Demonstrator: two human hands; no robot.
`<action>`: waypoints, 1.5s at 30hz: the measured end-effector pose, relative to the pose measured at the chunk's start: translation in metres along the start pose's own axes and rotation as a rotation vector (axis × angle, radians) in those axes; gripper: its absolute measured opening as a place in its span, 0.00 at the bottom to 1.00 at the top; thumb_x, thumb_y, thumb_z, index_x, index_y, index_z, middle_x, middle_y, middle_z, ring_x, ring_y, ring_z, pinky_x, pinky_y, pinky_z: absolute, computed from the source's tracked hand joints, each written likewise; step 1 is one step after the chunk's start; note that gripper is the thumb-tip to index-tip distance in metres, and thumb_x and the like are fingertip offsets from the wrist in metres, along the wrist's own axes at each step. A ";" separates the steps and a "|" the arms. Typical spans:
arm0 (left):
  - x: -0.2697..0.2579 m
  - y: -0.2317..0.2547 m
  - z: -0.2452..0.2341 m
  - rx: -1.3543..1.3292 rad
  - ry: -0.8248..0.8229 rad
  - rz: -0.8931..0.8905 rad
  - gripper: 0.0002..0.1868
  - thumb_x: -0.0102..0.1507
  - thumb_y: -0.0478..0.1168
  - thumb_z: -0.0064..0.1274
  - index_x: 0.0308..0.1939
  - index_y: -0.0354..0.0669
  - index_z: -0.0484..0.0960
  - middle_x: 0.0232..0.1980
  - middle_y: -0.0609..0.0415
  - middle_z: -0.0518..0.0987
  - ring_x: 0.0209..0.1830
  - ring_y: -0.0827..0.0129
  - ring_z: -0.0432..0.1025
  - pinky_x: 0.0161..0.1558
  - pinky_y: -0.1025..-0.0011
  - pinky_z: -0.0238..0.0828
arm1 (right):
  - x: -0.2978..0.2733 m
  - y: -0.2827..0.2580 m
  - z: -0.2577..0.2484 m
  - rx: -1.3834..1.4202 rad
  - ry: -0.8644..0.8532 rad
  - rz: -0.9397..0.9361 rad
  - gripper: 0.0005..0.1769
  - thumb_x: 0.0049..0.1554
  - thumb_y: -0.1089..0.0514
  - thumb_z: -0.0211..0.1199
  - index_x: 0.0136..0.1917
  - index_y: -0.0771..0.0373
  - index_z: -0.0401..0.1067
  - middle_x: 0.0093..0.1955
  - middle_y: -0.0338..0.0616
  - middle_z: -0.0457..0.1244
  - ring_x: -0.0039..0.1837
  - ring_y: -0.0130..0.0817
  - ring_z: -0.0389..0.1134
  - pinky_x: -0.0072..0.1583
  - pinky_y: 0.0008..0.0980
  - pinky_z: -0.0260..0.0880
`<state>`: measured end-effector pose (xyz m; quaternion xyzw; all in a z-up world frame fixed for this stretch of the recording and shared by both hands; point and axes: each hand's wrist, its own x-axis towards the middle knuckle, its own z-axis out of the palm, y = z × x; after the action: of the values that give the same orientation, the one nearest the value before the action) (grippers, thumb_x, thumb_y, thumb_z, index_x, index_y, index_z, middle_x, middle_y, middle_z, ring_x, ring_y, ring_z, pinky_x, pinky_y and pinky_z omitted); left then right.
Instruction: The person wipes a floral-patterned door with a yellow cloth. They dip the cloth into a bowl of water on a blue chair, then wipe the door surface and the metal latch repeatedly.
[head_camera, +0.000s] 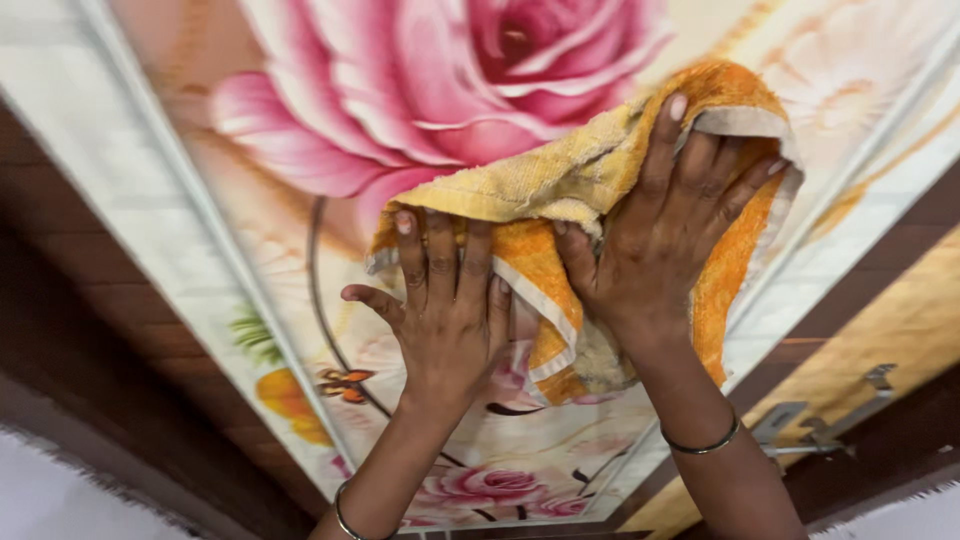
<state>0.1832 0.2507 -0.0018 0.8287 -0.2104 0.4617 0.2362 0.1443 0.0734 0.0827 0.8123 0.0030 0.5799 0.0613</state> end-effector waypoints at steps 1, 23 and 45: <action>-0.004 -0.013 -0.005 -0.008 0.000 -0.009 0.36 0.70 0.52 0.47 0.81 0.53 0.61 0.84 0.42 0.54 0.86 0.48 0.36 0.64 0.31 -0.03 | 0.001 -0.014 0.002 0.009 -0.006 -0.012 0.54 0.68 0.22 0.36 0.86 0.66 0.35 0.88 0.59 0.36 0.89 0.58 0.30 0.79 0.72 0.19; -0.135 -0.204 -0.081 -0.100 -0.224 -0.095 0.30 0.69 0.50 0.38 0.70 0.34 0.67 0.76 0.28 0.58 0.81 0.34 0.41 0.77 0.37 0.28 | -0.132 -0.222 0.082 -0.001 -0.159 -0.219 0.55 0.62 0.23 0.49 0.84 0.64 0.46 0.82 0.61 0.44 0.84 0.65 0.32 0.74 0.81 0.25; 0.022 -0.243 -0.096 -0.078 0.219 -0.146 0.31 0.72 0.42 0.45 0.74 0.25 0.58 0.78 0.26 0.57 0.84 0.33 0.42 0.84 0.37 0.32 | 0.089 -0.336 0.030 0.119 -0.025 -0.404 0.38 0.66 0.45 0.51 0.83 0.68 0.54 0.79 0.65 0.53 0.79 0.67 0.51 0.76 0.72 0.30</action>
<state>0.2676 0.4986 0.0142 0.7767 -0.1402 0.5223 0.3230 0.2237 0.4104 0.1220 0.8045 0.1991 0.5447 0.1283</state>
